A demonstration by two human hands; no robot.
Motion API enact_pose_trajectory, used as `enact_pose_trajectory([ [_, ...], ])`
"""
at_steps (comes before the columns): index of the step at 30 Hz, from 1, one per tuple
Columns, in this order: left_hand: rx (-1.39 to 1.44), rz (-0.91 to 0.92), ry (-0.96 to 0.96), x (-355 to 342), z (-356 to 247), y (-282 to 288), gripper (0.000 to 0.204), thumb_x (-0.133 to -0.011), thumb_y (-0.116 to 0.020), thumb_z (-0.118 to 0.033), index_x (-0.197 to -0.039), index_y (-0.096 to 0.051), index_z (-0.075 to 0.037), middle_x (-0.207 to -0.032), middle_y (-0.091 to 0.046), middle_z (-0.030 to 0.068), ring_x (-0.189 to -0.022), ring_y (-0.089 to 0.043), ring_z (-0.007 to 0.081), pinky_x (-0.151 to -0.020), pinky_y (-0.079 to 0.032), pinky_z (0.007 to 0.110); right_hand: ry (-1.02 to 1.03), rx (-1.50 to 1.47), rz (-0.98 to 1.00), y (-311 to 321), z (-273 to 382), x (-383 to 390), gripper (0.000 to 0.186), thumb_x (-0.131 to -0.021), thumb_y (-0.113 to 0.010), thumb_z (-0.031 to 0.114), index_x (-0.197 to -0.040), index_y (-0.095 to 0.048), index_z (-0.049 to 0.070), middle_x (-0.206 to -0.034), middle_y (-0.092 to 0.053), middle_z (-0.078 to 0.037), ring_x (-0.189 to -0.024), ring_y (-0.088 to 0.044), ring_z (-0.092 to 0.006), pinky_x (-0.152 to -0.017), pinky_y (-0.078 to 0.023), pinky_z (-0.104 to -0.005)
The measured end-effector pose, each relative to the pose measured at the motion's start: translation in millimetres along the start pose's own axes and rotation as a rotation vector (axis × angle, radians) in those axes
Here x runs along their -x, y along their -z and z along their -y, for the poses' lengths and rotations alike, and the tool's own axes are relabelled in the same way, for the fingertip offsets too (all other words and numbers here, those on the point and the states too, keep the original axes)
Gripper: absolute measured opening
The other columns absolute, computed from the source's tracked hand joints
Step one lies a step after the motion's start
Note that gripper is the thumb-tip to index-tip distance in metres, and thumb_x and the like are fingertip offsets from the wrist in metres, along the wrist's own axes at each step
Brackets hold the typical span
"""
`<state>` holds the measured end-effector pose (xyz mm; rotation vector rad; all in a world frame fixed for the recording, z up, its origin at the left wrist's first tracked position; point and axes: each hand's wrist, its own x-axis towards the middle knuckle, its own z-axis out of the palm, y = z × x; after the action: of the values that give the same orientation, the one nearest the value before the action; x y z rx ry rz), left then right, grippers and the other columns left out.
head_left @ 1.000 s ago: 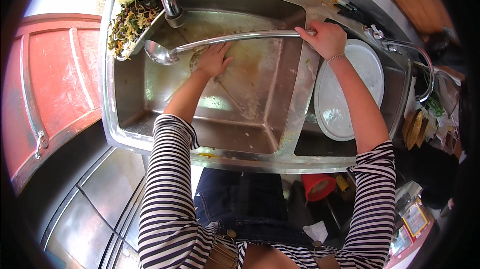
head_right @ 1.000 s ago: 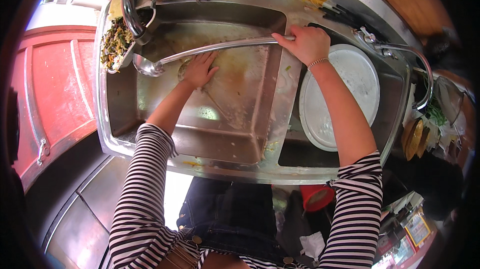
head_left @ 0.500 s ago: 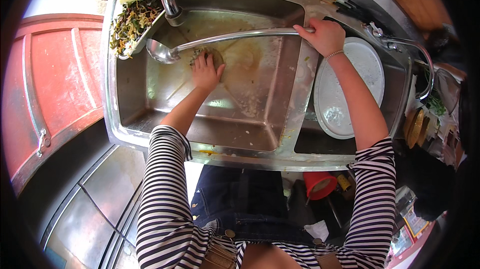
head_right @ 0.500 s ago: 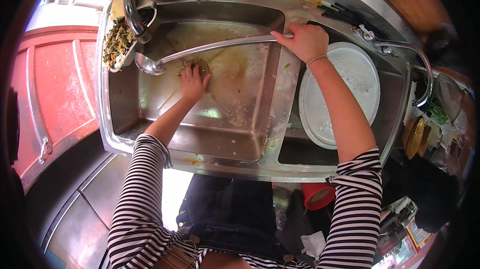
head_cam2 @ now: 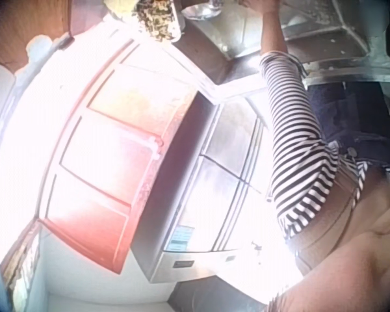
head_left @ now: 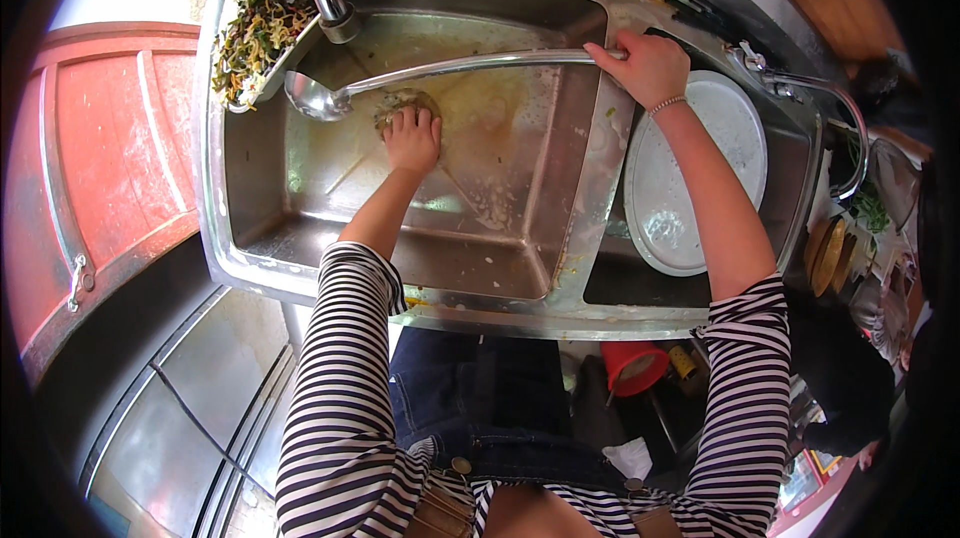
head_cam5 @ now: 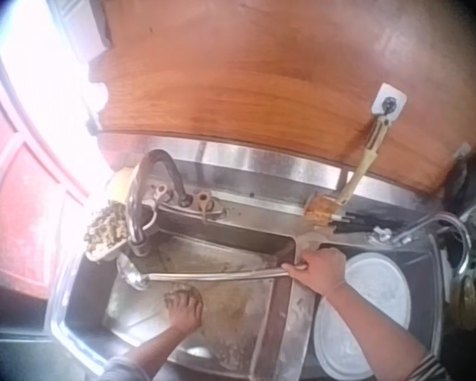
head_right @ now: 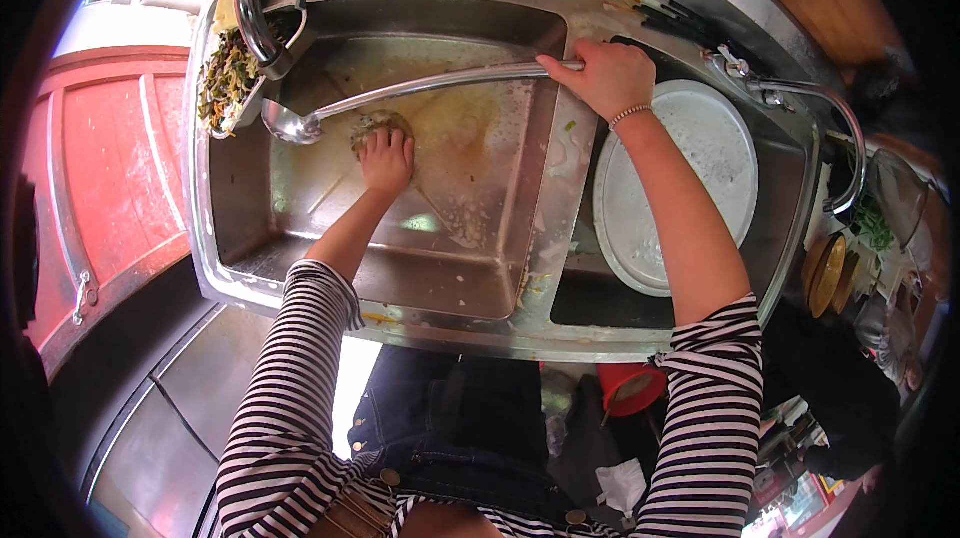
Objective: The person collects used bowls, a small metal bowl, chopsticks, and a spoon from a dining table, carries them to the kitchen sink, and washes each item with a sponge under running water. The person then rinses the sink basin and a large white basin before placing the cleaned items aside.
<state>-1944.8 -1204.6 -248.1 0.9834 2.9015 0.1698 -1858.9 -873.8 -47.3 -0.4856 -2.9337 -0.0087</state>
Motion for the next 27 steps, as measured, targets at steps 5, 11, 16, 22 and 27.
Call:
enact_pose_trajectory([
  [5,0.071,0.021,-0.013,1,1,3,0.024,-0.090,-0.046,-0.033,-0.093,-0.054,-0.011,-0.101,-0.053,0.0096,-0.098,-0.051,0.0311,-0.079,-0.043,0.048,0.010,-0.014,-0.011,-1,0,0,0.049,-0.073,-0.060,0.060,-0.056,-0.058,0.014,-0.051,-0.054,-0.004,-0.053,-0.057,-0.0237,-0.048,-0.044,-0.0349],
  [11,0.115,0.021,-0.036,-1,4,-1,0.021,-0.091,-0.045,-0.029,-0.092,-0.055,-0.010,-0.098,-0.054,0.0096,-0.095,-0.053,0.0300,-0.076,-0.047,0.044,0.015,0.001,-0.017,-3,-2,1,0.048,-0.073,-0.060,0.059,-0.056,-0.058,0.014,-0.050,-0.054,-0.004,-0.053,-0.057,-0.0239,-0.047,-0.043,-0.0348],
  [16,0.199,0.002,-0.065,-1,8,-3,0.021,-0.091,-0.045,-0.029,-0.091,-0.055,-0.010,-0.093,-0.057,0.0108,-0.089,-0.056,0.0312,-0.072,-0.048,0.044,-0.009,0.000,0.011,1,1,0,0.050,-0.073,-0.059,0.061,-0.056,-0.059,0.013,-0.052,-0.056,-0.005,-0.054,-0.058,-0.0246,-0.049,-0.044,-0.0349],
  [22,0.290,0.123,-0.068,-9,22,-9,0.022,-0.090,-0.048,-0.028,-0.085,-0.057,-0.009,-0.079,-0.062,0.0144,-0.072,-0.060,0.0364,-0.063,-0.048,0.047,-0.017,0.003,0.015,3,3,0,0.050,-0.073,-0.059,0.060,-0.056,-0.058,0.013,-0.052,-0.056,-0.005,-0.055,-0.058,-0.0250,-0.051,-0.045,-0.0349],
  [27,0.484,0.030,-0.094,-19,28,5,0.028,-0.087,-0.050,-0.029,-0.072,-0.057,-0.006,-0.067,-0.060,0.0174,-0.060,-0.059,0.0358,-0.057,-0.047,0.047,-0.009,0.006,-0.002,0,2,0,0.049,-0.073,-0.059,0.059,-0.055,-0.058,0.013,-0.052,-0.056,-0.005,-0.054,-0.057,-0.0250,-0.052,-0.045,-0.0350],
])
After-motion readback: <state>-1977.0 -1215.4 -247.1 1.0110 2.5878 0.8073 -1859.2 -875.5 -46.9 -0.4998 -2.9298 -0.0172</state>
